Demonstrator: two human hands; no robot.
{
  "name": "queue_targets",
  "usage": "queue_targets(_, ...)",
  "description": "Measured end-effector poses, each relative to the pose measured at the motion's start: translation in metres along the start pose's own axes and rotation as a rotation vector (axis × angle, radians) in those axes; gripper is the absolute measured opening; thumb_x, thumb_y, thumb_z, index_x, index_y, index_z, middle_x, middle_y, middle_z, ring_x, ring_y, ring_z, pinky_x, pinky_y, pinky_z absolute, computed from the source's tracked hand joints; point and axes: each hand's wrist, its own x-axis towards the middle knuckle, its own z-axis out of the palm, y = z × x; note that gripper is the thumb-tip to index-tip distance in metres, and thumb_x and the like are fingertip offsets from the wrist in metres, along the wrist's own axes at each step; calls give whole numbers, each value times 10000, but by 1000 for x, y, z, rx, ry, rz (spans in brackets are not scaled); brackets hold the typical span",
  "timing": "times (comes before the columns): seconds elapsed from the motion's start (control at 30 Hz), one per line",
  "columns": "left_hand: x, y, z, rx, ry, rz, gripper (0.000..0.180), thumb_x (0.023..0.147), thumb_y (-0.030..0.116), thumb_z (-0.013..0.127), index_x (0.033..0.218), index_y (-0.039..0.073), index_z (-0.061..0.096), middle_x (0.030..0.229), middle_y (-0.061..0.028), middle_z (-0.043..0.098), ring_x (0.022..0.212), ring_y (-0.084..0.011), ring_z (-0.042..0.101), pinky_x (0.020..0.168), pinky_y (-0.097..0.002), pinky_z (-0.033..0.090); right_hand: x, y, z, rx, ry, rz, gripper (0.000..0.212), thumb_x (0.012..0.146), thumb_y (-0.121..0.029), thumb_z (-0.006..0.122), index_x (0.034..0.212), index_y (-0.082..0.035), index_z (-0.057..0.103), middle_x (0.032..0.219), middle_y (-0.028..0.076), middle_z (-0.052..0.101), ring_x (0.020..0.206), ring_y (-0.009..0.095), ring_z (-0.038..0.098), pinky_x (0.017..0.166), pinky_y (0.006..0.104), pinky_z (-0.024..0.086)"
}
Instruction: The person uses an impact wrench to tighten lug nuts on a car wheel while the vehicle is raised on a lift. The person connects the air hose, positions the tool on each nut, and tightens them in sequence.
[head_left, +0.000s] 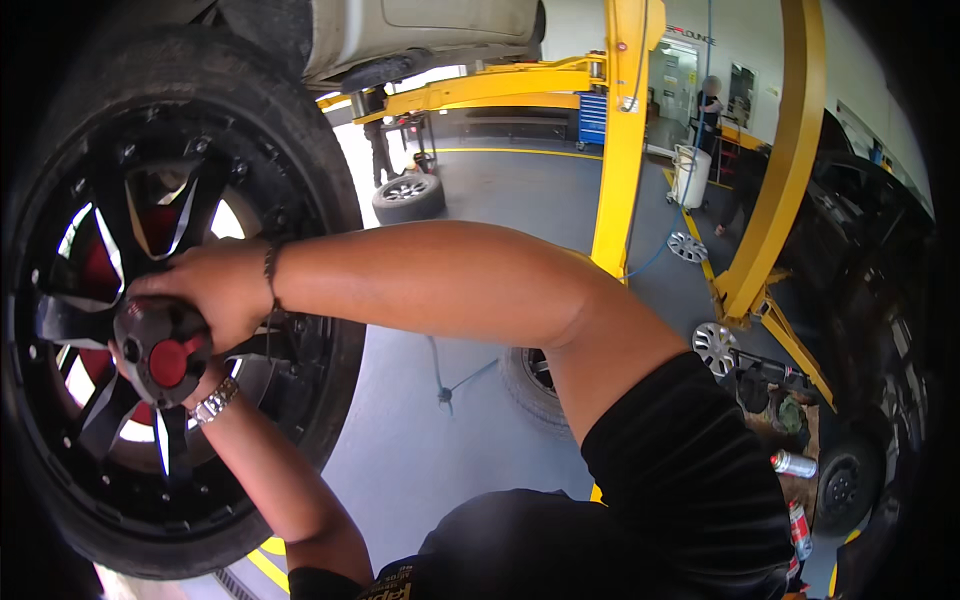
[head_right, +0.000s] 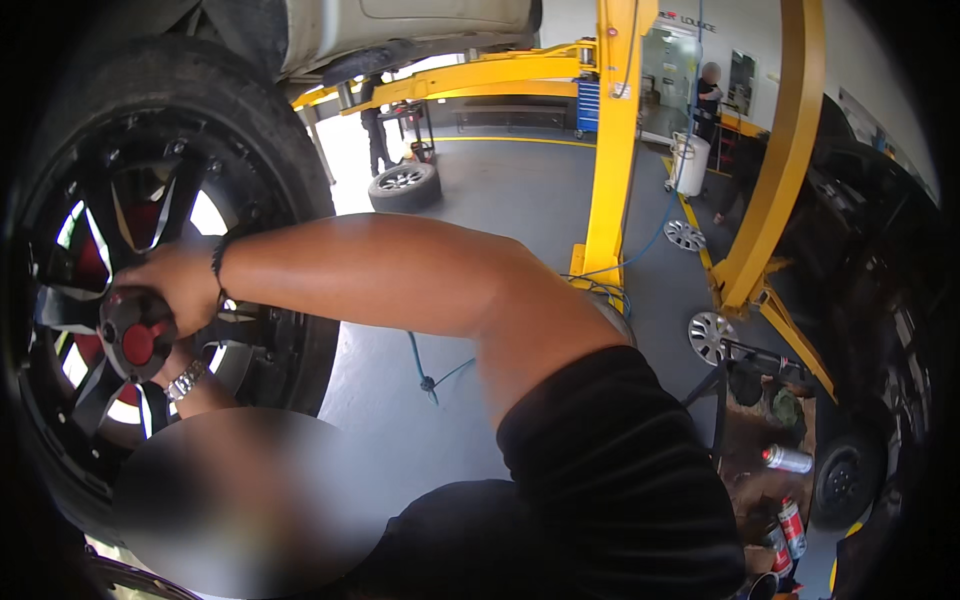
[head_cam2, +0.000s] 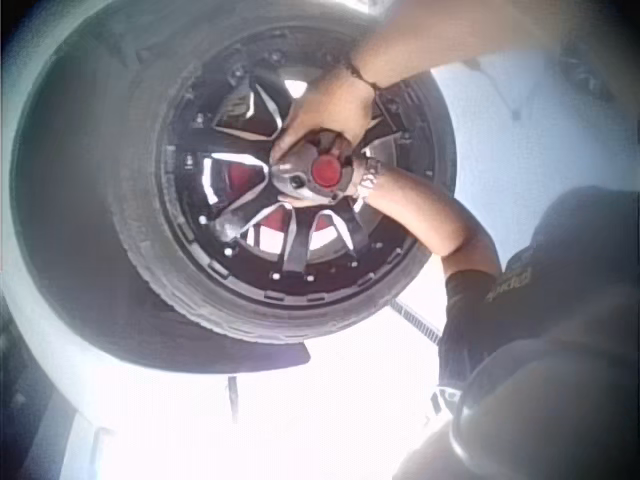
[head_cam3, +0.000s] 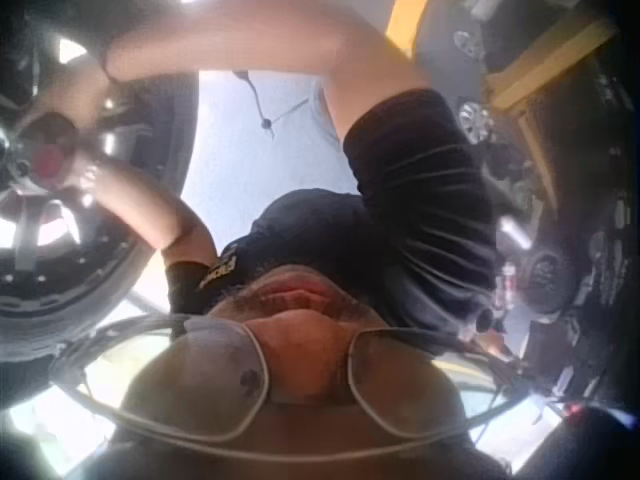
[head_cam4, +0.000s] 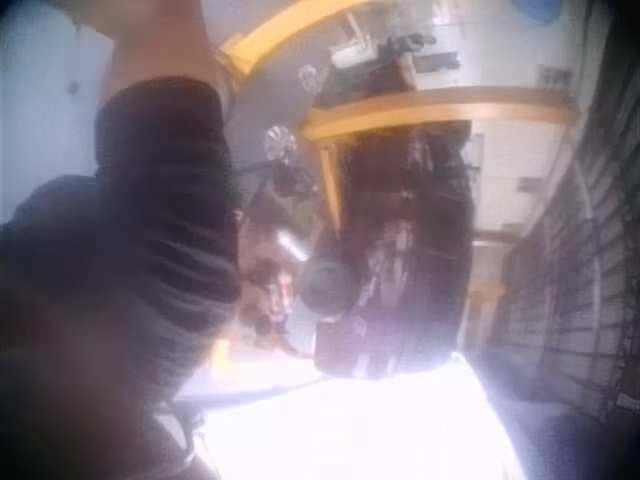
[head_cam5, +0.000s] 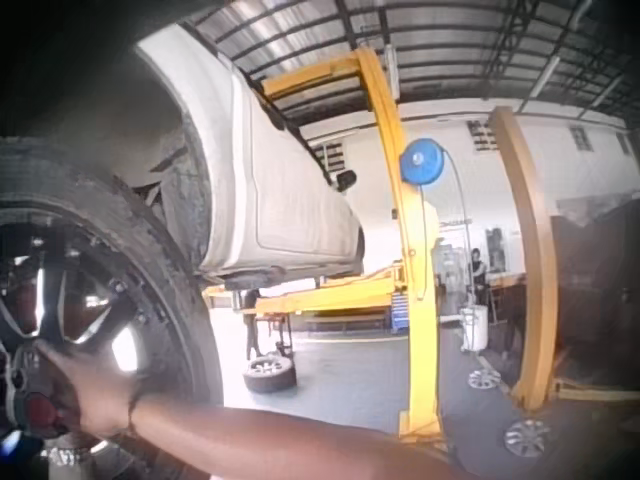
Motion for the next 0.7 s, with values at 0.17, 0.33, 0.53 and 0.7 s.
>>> queue_targets(0.17, 15, 4, -16, 30, -59, -72, 604, 844, 604, 564, 1154, 85, 564, 1167, -129, 582, 1015, -285, 603, 885, -428, 511, -2, -8, -5, -114, -90, 132, 792, 688, -309, 757, 1413, -148, 480, 1024, 185, 682, 1004, 365, 658, 904, 424, 513)
queue_targets(0.33, 18, -10, -18, 18, -17, 66, 644, 838, 601, 563, 1219, 83, 533, 1225, -143, 546, 1043, -297, 591, 911, -431, 507, -6, 13, -39, -41, -100, 26, 800, 688, -278, 795, 1400, -130, 463, 1093, 217, 661, 1043, 400, 634, 889, 449, 516)
queue_targets(0.53, -11, -21, 3, 13, -41, 160, 728, 810, 671, 536, 1231, 78, 543, 1211, -157, 550, 1047, -305, 585, 892, -435, 509, -6, 11, -38, -163, -62, -86, 900, 655, -158, 852, 1433, -105, 402, 1159, 190, 644, 1068, 384, 631, 903, 422, 534)
queue_targets(0.7, -25, -2, 24, -46, -179, -40, 705, 803, 650, 565, 1188, 60, 571, 1147, -144, 599, 1048, -303, 596, 887, -452, 513, 0, 7, -50, -149, -138, -76, 958, 665, -144, 843, 1483, -129, 346, 1238, 185, 588, 1086, 387, 616, 917, 429, 530)
